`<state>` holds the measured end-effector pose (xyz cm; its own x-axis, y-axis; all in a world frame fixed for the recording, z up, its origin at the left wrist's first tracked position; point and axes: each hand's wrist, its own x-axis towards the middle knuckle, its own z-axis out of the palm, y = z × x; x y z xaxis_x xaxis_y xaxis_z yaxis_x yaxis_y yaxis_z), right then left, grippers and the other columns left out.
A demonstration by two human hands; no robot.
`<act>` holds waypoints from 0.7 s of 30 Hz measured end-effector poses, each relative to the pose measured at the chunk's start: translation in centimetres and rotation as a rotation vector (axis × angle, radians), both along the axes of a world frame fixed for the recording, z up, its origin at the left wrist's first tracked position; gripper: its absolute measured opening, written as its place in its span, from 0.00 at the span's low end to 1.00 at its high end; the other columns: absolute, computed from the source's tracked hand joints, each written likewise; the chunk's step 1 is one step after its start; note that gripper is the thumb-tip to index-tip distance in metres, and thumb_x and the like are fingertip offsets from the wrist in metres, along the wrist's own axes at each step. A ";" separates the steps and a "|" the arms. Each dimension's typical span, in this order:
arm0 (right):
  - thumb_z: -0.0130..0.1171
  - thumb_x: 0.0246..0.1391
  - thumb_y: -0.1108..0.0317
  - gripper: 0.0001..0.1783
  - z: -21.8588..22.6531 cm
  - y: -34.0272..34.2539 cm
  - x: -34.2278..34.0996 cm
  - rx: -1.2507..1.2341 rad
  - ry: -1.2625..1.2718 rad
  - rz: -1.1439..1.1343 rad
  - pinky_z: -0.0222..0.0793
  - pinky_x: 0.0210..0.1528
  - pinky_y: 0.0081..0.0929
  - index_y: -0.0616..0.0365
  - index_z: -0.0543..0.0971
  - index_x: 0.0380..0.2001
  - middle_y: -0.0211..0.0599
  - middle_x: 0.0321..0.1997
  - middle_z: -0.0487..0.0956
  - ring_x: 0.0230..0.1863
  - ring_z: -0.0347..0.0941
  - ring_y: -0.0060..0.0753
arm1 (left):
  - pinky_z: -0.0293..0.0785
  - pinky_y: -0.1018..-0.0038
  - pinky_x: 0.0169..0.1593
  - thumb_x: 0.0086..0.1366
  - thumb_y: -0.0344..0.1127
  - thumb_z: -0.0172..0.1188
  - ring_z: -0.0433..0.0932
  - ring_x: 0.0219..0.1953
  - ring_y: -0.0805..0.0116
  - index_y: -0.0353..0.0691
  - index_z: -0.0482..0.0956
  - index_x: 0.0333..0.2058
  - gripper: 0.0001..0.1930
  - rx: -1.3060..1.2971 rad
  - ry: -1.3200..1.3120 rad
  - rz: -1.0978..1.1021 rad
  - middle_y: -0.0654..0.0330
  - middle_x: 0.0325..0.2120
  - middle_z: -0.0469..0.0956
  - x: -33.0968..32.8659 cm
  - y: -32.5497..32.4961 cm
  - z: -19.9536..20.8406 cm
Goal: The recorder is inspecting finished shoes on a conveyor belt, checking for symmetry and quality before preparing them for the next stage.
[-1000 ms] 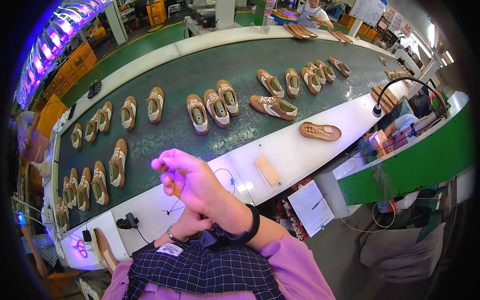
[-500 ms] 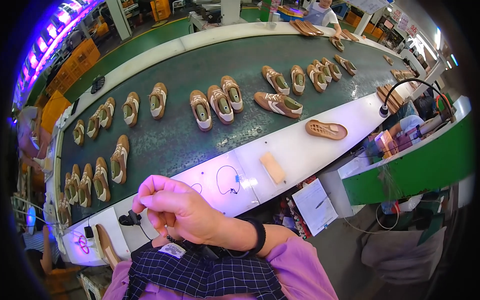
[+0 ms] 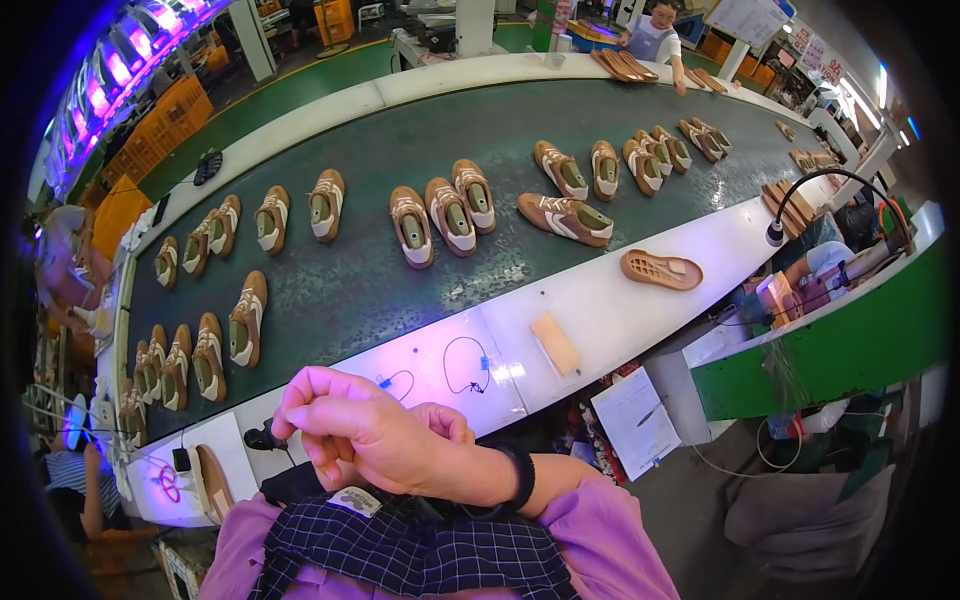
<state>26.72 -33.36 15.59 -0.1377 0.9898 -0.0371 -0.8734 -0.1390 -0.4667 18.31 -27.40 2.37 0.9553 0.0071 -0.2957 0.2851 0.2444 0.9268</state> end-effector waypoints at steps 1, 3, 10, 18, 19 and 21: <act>0.50 0.54 0.71 0.05 0.0 -0.2 0.0 0.001 0.000 0.000 0.64 0.22 0.17 0.60 0.70 0.34 0.41 0.38 0.73 0.24 0.69 0.20 | 0.68 0.84 0.33 0.61 0.40 0.52 0.73 0.30 0.81 0.41 0.73 0.41 0.13 -0.003 0.011 -0.013 0.70 0.28 0.74 0.0 0.1 0.1; 0.50 0.54 0.71 0.05 0.1 -0.4 0.0 -0.016 0.041 -0.023 0.64 0.22 0.16 0.60 0.70 0.34 0.42 0.37 0.73 0.24 0.68 0.20 | 0.68 0.84 0.33 0.61 0.41 0.51 0.73 0.30 0.82 0.41 0.72 0.41 0.13 -0.007 0.034 -0.047 0.70 0.28 0.74 0.0 0.4 0.3; 0.50 0.53 0.71 0.06 -0.4 -0.6 -0.3 -0.003 0.029 -0.056 0.63 0.22 0.15 0.61 0.70 0.34 0.42 0.38 0.73 0.24 0.67 0.19 | 0.68 0.84 0.32 0.61 0.42 0.51 0.72 0.29 0.82 0.41 0.72 0.41 0.14 -0.034 0.124 -0.149 0.70 0.28 0.74 -0.7 1.1 0.7; 0.50 0.54 0.70 0.06 0.0 -1.4 0.5 -0.009 -0.014 -0.086 0.63 0.22 0.14 0.61 0.70 0.33 0.40 0.37 0.73 0.23 0.67 0.18 | 0.67 0.85 0.31 0.61 0.44 0.51 0.71 0.27 0.82 0.41 0.71 0.40 0.14 -0.057 0.210 -0.255 0.71 0.27 0.73 -0.9 1.8 1.7; 0.50 0.54 0.70 0.06 -0.1 -1.5 0.6 -0.009 -0.019 -0.092 0.63 0.22 0.14 0.61 0.70 0.33 0.40 0.37 0.73 0.23 0.67 0.18 | 0.67 0.85 0.31 0.61 0.44 0.51 0.71 0.27 0.82 0.41 0.71 0.40 0.14 -0.060 0.216 -0.274 0.71 0.27 0.73 -0.7 1.8 1.8; 0.51 0.54 0.69 0.06 -0.4 -1.5 0.6 -0.010 -0.013 -0.108 0.62 0.22 0.14 0.60 0.70 0.33 0.38 0.36 0.73 0.23 0.67 0.17 | 0.67 0.85 0.31 0.61 0.44 0.51 0.71 0.26 0.83 0.41 0.71 0.40 0.15 -0.067 0.226 -0.314 0.71 0.27 0.73 -0.2 1.9 2.1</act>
